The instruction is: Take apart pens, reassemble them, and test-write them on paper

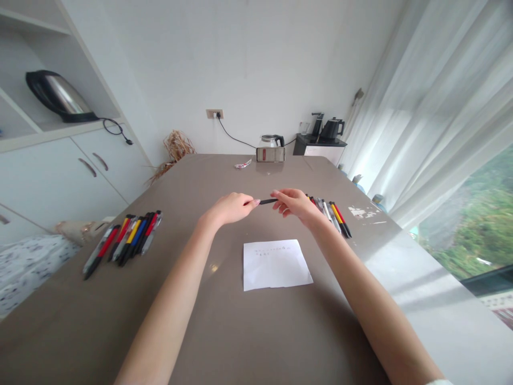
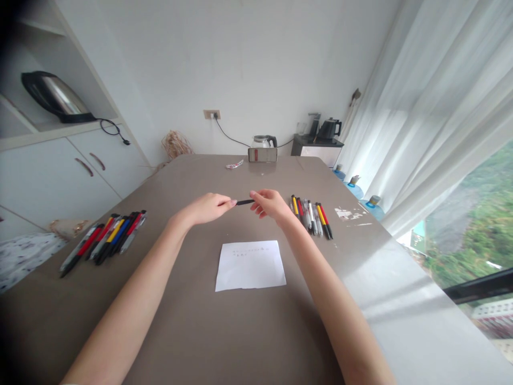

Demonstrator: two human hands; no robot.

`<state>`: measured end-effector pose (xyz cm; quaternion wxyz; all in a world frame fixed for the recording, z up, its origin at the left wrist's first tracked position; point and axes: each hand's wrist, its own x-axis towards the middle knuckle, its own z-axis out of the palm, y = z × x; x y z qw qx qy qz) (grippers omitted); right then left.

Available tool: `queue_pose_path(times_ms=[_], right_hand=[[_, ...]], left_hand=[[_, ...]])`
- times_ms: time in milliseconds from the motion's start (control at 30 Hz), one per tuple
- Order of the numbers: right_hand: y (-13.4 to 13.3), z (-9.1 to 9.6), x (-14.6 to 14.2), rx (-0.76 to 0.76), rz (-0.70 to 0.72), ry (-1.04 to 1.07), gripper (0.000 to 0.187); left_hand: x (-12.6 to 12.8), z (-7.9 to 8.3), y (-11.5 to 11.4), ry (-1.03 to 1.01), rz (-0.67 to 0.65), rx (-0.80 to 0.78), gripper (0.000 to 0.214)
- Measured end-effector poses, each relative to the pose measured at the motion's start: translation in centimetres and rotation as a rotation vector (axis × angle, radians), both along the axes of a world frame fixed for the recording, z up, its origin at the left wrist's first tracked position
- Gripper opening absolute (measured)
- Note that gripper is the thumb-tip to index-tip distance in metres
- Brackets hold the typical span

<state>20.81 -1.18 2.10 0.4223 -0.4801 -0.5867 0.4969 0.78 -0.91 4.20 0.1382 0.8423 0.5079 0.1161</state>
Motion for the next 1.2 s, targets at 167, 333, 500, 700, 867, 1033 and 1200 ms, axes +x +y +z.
queue_pose_path(times_ms=[167, 333, 500, 700, 867, 1033, 1200], right_hand=[[0.3, -0.4, 0.0, 0.035, 0.002, 0.051, 0.024], [0.3, -0.3, 0.2, 0.006, 0.029, 0.036, 0.027], [0.6, -0.8, 0.1, -0.094, -0.033, 0.003, 0.031], [0.7, -1.2, 0.3, -0.041, 0.005, 0.08, 0.024], [0.5, -1.0, 0.2, -0.063, 0.018, 0.05, 0.028], [0.6, -1.1, 0.2, -0.096, -0.018, 0.039, 0.022], [0.6, -1.1, 0.4, -0.054, 0.047, 0.083, 0.028]], left_hand=[[-0.1, -0.1, 0.0, -0.005, 0.0, -0.03, 0.048], [-0.3, -0.2, 0.2, -0.019, 0.009, -0.098, 0.048], [-0.2, -0.2, 0.2, -0.01, -0.003, -0.094, 0.049], [-0.3, -0.5, 0.4, 0.021, -0.007, -0.105, 0.049], [-0.5, -0.8, 0.6, 0.018, -0.022, -0.097, 0.049], [-0.6, -0.8, 0.7, 0.012, -0.015, -0.102, 0.05], [-0.6, -0.8, 0.7, 0.019, 0.011, -0.136, 0.051]])
